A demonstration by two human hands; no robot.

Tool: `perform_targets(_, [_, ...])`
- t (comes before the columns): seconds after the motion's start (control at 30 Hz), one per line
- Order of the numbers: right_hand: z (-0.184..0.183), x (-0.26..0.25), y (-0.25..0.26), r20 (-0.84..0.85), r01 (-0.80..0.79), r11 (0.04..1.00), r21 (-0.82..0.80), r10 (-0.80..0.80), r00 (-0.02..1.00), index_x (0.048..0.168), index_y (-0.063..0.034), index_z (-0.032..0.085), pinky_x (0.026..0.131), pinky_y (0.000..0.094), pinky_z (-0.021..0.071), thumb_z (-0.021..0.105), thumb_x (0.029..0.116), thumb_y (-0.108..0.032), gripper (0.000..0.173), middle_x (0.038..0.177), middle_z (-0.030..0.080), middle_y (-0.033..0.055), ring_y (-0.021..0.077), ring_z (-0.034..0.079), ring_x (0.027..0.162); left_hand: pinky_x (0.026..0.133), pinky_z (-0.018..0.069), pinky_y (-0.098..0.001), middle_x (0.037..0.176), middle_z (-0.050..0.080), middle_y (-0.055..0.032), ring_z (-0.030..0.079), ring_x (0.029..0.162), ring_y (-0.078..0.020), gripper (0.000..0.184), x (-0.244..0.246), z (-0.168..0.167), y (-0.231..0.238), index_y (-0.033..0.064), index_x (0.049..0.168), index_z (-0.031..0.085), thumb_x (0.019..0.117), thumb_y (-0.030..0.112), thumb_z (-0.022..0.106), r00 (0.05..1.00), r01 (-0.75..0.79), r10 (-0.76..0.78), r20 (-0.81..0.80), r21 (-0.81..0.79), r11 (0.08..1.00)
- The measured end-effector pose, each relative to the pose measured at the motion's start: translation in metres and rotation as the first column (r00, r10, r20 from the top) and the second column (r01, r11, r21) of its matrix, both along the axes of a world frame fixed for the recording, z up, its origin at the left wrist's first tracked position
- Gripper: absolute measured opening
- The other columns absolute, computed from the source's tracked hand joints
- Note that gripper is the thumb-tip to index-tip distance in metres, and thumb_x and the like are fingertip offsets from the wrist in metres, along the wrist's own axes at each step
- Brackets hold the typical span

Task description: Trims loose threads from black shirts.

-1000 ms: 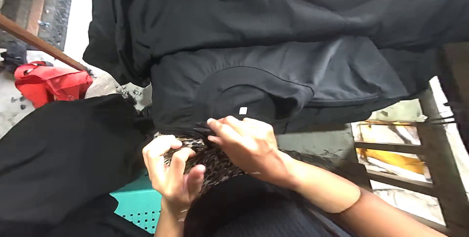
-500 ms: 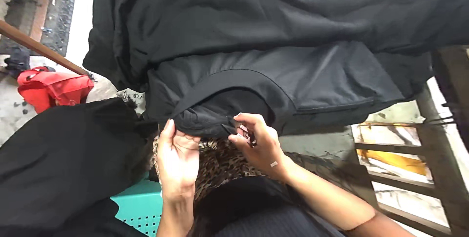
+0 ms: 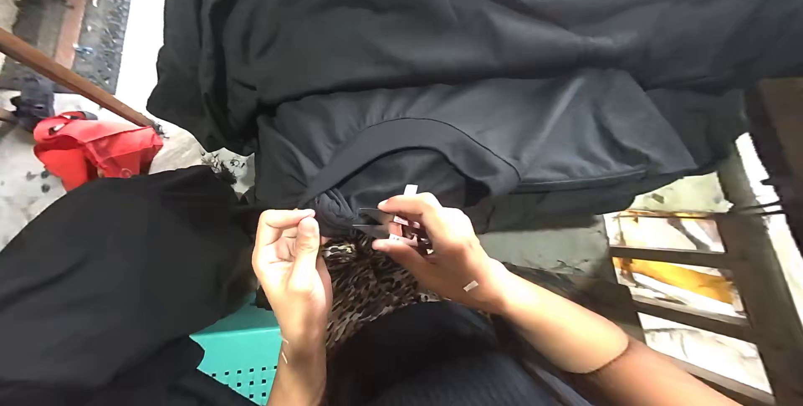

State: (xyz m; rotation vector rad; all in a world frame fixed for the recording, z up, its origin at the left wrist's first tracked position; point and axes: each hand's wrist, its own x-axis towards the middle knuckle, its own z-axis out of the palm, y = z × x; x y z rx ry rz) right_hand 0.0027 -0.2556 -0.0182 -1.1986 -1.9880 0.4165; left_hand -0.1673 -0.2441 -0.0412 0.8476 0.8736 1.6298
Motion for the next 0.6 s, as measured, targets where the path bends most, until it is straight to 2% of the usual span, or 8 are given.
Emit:
perform_targets(0.07, [0.004,-0.006,0.002,0.121,0.041,0.995,0.093,-0.052,0.991,0.104,-0.0010,0.068,0.050,0.0223,0.0397,0.058,0.1016,-0.028,0.029,0.066,0.057,0.0028,0.0102,0.051,0.055,0.076,0.0609,-0.0232,0.086,0.072,0.0072,0.071,0.079,-0.0038,0.013,-0.003,0.001,-0.004,0.0224,0.099,0.066,0.1024,0.014,0.057,0.999,0.036,-0.036,0.025,0.009,0.999])
perform_targets(0.13, [0.008,-0.013,0.005,0.234,0.068,0.975,0.209,-0.117,0.965,0.099,-0.0045,0.070,0.047,0.0262,0.0364,0.055,0.1018,-0.027,0.027,0.065,0.058,0.0033,0.0134,0.052,0.052,0.082,0.0594,-0.0235,0.095,0.072,0.0076,0.070,0.087,-0.0043,0.004,-0.009,0.000,-0.008,0.0246,0.102,0.068,0.0996,0.024,0.064,0.995,0.101,-0.101,-0.007,0.045,0.994])
perform_targets(0.2, [0.013,-0.019,0.008,0.305,0.045,0.961,0.272,-0.130,0.943,0.098,-0.0065,0.071,0.046,0.0273,0.0337,0.055,0.1027,-0.024,0.024,0.066,0.059,0.0036,0.0143,0.051,0.051,0.086,0.0575,-0.0223,0.102,0.073,0.0090,0.069,0.095,-0.0033,0.008,-0.013,-0.002,-0.011,0.0254,0.103,0.071,0.0966,0.030,0.068,0.986,0.161,-0.155,-0.067,0.094,0.982])
perform_targets(0.33, [0.023,-0.025,0.012,0.383,0.004,0.971,0.237,-0.098,0.919,0.098,-0.0078,0.072,0.043,0.0274,0.0338,0.058,0.0994,-0.020,0.019,0.065,0.057,0.0031,0.0154,0.050,0.048,0.088,0.0550,-0.0161,0.106,0.071,0.0141,0.066,0.098,0.0022,0.012,-0.013,-0.001,-0.012,0.0249,0.107,0.074,0.0975,0.026,0.067,0.971,0.201,-0.175,-0.162,0.155,0.967])
perform_targets(0.47, [0.026,-0.025,0.011,0.397,0.007,0.982,0.189,-0.083,0.914,0.099,-0.0080,0.071,0.042,0.0274,0.0335,0.057,0.0994,-0.022,0.020,0.065,0.057,0.0029,0.0155,0.051,0.047,0.086,0.0527,-0.0154,0.098,0.068,0.0177,0.064,0.094,0.0050,0.011,-0.012,-0.004,-0.011,0.0275,0.098,0.069,0.1007,0.034,0.062,0.967,0.191,-0.164,-0.194,0.134,0.972])
perform_targets(0.6, [0.021,-0.027,0.011,0.384,0.005,0.966,0.259,-0.108,0.917,0.098,-0.0067,0.072,0.043,0.0273,0.0322,0.056,0.1013,-0.021,0.021,0.064,0.056,0.0038,0.0154,0.049,0.047,0.082,0.0509,-0.0103,0.097,0.067,0.0177,0.062,0.093,0.0080,0.012,-0.009,-0.002,-0.010,0.0236,0.094,0.068,0.1014,0.030,0.061,0.955,0.175,-0.126,-0.268,0.169,0.970])
